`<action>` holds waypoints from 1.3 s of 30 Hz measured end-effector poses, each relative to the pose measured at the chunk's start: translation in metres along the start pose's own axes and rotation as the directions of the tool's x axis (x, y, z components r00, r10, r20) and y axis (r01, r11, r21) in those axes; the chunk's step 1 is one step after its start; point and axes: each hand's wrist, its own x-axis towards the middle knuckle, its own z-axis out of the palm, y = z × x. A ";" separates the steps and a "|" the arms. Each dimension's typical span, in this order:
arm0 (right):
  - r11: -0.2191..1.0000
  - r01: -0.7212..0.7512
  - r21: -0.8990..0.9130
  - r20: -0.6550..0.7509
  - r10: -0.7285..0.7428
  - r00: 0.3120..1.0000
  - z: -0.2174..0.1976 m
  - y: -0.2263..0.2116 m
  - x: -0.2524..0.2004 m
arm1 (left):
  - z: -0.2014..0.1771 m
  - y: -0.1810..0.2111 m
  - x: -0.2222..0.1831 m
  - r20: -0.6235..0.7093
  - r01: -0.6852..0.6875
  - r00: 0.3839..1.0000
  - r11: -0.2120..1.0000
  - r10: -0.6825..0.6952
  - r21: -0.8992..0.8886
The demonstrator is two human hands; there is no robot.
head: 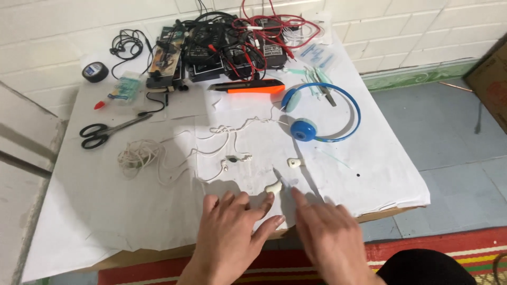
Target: The person works on a white headphone cable at a table, holding the wire and using a utility knife to cut and scrape along it. They then pick apart and handle small connector pieces, repositioning the cable and parts on the table as they continue working on the assembly.
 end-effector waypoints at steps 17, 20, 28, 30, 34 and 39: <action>0.991 0.072 -0.114 -0.068 -0.080 0.994 0.012 -0.012 -0.006 | 0.000 -0.004 -0.006 0.155 0.054 0.987 0.997 -0.044 -0.056; 0.998 0.043 -0.051 -0.045 -0.045 0.998 0.001 -0.020 -0.005 | -0.006 -0.002 -0.001 0.270 0.098 0.960 0.993 -0.075 -0.072; 0.994 -0.102 0.048 -0.034 0.104 0.994 -0.006 0.002 0.000 | 0.003 -0.008 -0.007 0.037 -0.050 0.998 0.997 0.052 -0.056; 0.978 -0.203 -0.048 -0.011 0.203 0.979 0.000 0.003 -0.004 | 0.002 -0.008 -0.010 -0.046 -0.071 0.997 0.995 0.068 -0.070; 0.999 0.014 0.038 -0.063 -0.012 0.998 -0.015 0.008 0.002 | -0.017 -0.017 -0.004 0.011 0.064 0.998 0.998 -0.064 -0.030; 0.985 -0.148 0.083 -0.022 0.151 0.988 -0.033 0.016 0.010 | -0.035 -0.028 -0.012 0.033 0.249 0.967 0.963 -0.254 0.105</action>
